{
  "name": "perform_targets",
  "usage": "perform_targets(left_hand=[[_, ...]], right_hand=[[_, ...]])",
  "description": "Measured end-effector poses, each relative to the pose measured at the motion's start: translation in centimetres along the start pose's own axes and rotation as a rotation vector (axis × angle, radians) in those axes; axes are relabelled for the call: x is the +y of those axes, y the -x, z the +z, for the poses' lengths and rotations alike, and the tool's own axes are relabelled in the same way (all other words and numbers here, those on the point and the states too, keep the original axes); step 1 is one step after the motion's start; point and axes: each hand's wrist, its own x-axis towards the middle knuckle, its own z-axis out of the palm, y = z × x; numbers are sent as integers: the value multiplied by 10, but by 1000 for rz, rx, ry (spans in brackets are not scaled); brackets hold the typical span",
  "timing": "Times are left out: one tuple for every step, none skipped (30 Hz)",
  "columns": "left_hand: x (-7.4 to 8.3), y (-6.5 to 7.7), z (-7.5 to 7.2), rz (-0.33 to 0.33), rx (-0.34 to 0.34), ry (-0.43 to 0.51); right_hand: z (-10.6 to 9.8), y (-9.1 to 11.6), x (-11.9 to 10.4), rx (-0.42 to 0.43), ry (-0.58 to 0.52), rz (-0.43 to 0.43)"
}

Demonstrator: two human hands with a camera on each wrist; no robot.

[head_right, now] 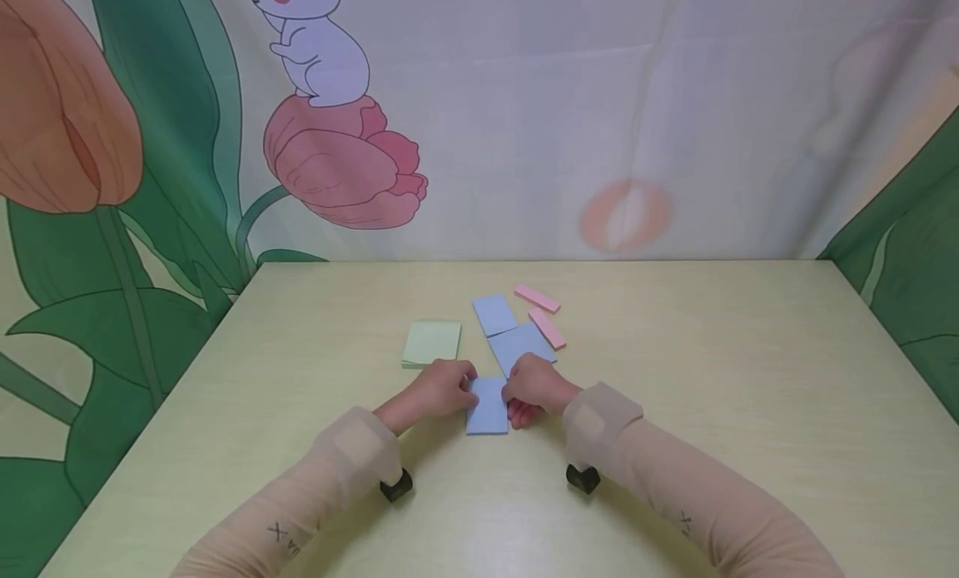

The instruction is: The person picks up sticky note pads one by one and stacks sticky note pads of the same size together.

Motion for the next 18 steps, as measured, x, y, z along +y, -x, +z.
perform_targets(left_hand=[[0, 0, 0, 4, 1, 1], [0, 0, 0, 8, 2, 0], [0, 1, 1, 11, 3, 1], [0, 1, 1, 14, 5, 0], [0, 1, 1, 16, 7, 0], [0, 1, 2, 18, 8, -1], [0, 1, 1, 20, 8, -2], [-1, 1, 1, 23, 8, -3], [-1, 2, 1, 27, 8, -3], [-1, 2, 1, 30, 7, -1], [-1, 3, 1, 30, 6, 1], [-2, 3, 0, 29, 9, 4], [-2, 4, 0, 24, 10, 8], [-3, 4, -1, 16, 14, 13], [-4, 5, -1, 4, 16, 19], [-5, 6, -1, -9, 21, 27], [-6, 6, -2, -17, 29, 30], [-7, 7, -1, -22, 37, 32]], right_hand=[[0, 1, 0, 0, 0, 0], [0, 2, 0, -2, -6, 3], [0, 3, -1, -3, -7, 2], [0, 4, -1, -5, -13, 1], [0, 5, -1, -9, -15, -2], [0, 6, -1, -11, -18, -3], [0, 7, -2, -17, -22, -8], [0, 8, -2, -20, -25, -10], [0, 9, -2, -22, -25, -13], [-1, 10, -1, -27, -25, -15], [-1, 10, -1, -31, -24, -19], [-1, 11, 0, -32, -25, -23], [-1, 11, 1, -32, -26, -29], [-1, 12, 2, -29, -29, -35], [-1, 12, 4, -27, -31, -43], [-1, 12, 5, -23, -37, -52], [-1, 13, 6, -15, -48, -58], [0, 13, 6, -8, -61, -61]])
